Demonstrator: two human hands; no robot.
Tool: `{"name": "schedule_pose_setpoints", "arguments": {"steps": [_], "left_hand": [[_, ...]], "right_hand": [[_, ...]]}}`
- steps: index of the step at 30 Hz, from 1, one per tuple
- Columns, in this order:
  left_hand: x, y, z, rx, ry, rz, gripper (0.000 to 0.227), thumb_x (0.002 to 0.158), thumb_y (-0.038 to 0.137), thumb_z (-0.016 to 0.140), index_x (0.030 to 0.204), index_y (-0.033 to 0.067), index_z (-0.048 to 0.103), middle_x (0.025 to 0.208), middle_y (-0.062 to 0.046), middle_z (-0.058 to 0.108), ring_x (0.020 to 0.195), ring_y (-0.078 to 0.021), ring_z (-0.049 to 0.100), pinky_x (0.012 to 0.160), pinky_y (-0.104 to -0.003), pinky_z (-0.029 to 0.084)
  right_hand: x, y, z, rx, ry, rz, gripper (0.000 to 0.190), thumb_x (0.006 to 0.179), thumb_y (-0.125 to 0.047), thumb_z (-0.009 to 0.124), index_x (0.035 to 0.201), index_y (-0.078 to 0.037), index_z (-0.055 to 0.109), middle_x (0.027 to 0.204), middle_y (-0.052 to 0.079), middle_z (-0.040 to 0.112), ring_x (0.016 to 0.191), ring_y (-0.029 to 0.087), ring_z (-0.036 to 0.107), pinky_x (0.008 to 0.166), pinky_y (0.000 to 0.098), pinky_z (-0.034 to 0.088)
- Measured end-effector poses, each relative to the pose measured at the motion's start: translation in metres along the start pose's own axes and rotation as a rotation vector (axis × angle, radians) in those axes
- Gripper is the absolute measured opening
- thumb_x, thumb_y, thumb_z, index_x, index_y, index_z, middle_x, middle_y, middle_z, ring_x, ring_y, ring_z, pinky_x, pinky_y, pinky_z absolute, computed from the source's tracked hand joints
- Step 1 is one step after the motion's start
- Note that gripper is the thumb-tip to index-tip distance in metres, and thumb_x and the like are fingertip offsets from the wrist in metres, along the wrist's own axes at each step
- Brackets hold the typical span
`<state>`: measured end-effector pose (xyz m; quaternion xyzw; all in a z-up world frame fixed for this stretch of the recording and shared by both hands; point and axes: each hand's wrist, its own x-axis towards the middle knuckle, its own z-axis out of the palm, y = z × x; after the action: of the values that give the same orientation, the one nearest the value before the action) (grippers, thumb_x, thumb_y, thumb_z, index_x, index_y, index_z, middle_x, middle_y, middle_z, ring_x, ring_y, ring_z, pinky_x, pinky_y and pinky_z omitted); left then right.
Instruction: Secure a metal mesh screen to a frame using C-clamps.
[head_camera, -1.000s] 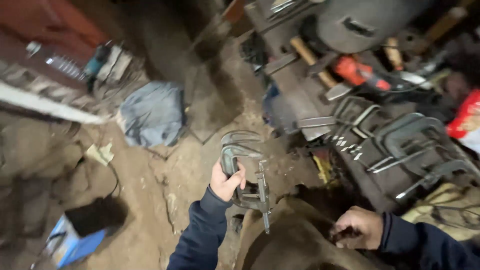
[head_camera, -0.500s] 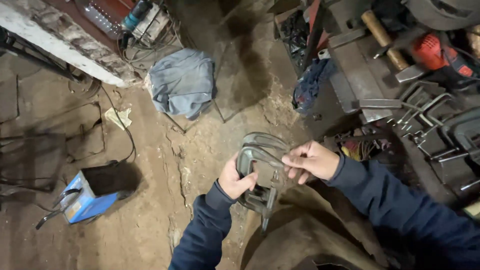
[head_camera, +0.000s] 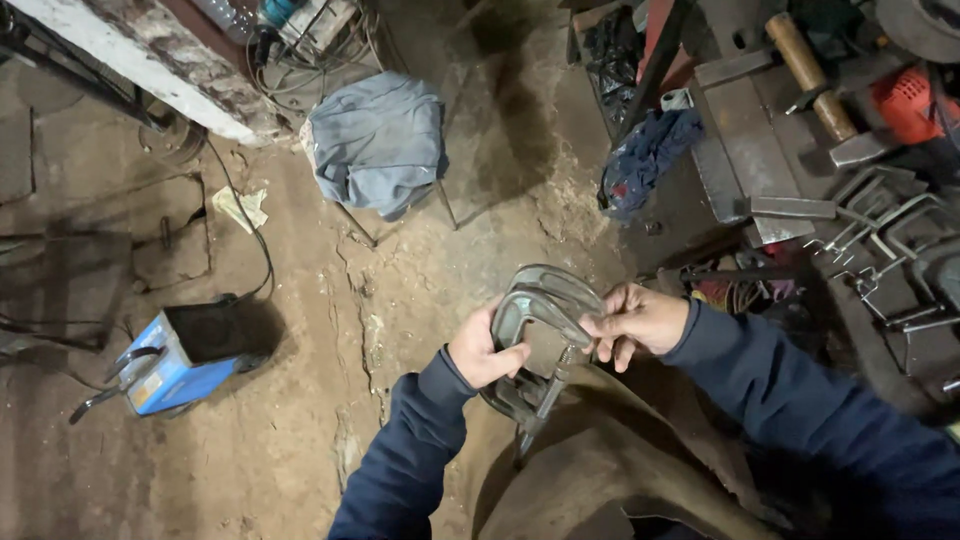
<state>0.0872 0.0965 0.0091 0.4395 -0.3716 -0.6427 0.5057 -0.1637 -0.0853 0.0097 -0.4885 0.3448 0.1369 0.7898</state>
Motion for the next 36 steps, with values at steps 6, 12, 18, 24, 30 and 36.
{"name": "schedule_pose_setpoints", "arguments": {"steps": [6,12,18,24,30,36], "left_hand": [[0.022,-0.011,0.014,0.022,-0.010,0.005,0.042,0.087,0.001,0.068,0.127,0.0019,0.053,0.080,0.002,0.057,0.060,-0.0067,0.058,0.055,-0.025,0.051],[0.043,-0.007,0.030,0.188,-0.056,0.100,0.044,0.085,0.004,0.071,0.126,0.0027,0.057,0.092,0.003,0.057,0.079,-0.0055,0.053,0.069,-0.025,0.049],[0.068,0.006,0.055,0.348,-0.090,0.109,0.050,0.082,0.008,0.073,0.129,0.0051,0.057,0.088,0.005,0.055,0.078,-0.0062,0.051,0.069,-0.025,0.048],[0.092,0.005,0.080,0.284,-0.233,0.011,0.035,0.084,0.009,0.071,0.116,0.0030,0.059,0.085,0.001,0.057,0.076,-0.0084,0.051,0.070,-0.028,0.049],[0.111,-0.013,0.097,0.404,-0.373,0.090,0.039,0.083,0.009,0.074,0.117,-0.0008,0.060,0.087,0.001,0.066,0.077,-0.0060,0.058,0.069,-0.028,0.053],[0.113,-0.020,0.099,0.358,-0.371,-0.050,0.039,0.082,0.009,0.073,0.119,-0.0003,0.063,0.080,0.002,0.062,0.070,-0.0042,0.054,0.062,-0.025,0.050]], "right_hand": [[-0.022,-0.035,0.001,-0.083,-0.142,-0.030,0.038,0.093,-0.031,0.065,0.111,0.001,0.076,0.091,0.009,0.078,0.066,0.014,0.071,0.052,0.0306,0.063],[-0.032,-0.002,-0.023,0.079,-0.121,-0.064,0.040,0.091,-0.025,0.070,0.116,0.006,0.073,0.098,0.013,0.077,0.073,0.017,0.072,0.055,0.0323,0.064],[-0.053,0.038,-0.027,0.252,-0.013,-0.043,0.039,0.095,-0.021,0.062,0.121,0.007,0.066,0.086,0.008,0.067,0.069,0.021,0.073,0.047,0.0342,0.062],[-0.070,0.107,-0.027,0.327,0.061,-0.183,0.049,0.102,-0.037,0.055,0.126,0.005,0.064,0.079,0.009,0.065,0.060,0.017,0.068,0.043,0.0295,0.057],[-0.077,0.136,-0.010,0.652,0.085,-0.085,0.044,0.101,-0.043,0.055,0.124,-0.006,0.061,0.075,-0.003,0.056,0.057,0.007,0.054,0.039,0.0261,0.043],[-0.073,0.147,-0.003,0.582,0.175,-0.087,0.042,0.102,-0.046,0.054,0.116,-0.010,0.070,0.073,-0.004,0.058,0.052,0.007,0.053,0.032,0.0222,0.036]]}}
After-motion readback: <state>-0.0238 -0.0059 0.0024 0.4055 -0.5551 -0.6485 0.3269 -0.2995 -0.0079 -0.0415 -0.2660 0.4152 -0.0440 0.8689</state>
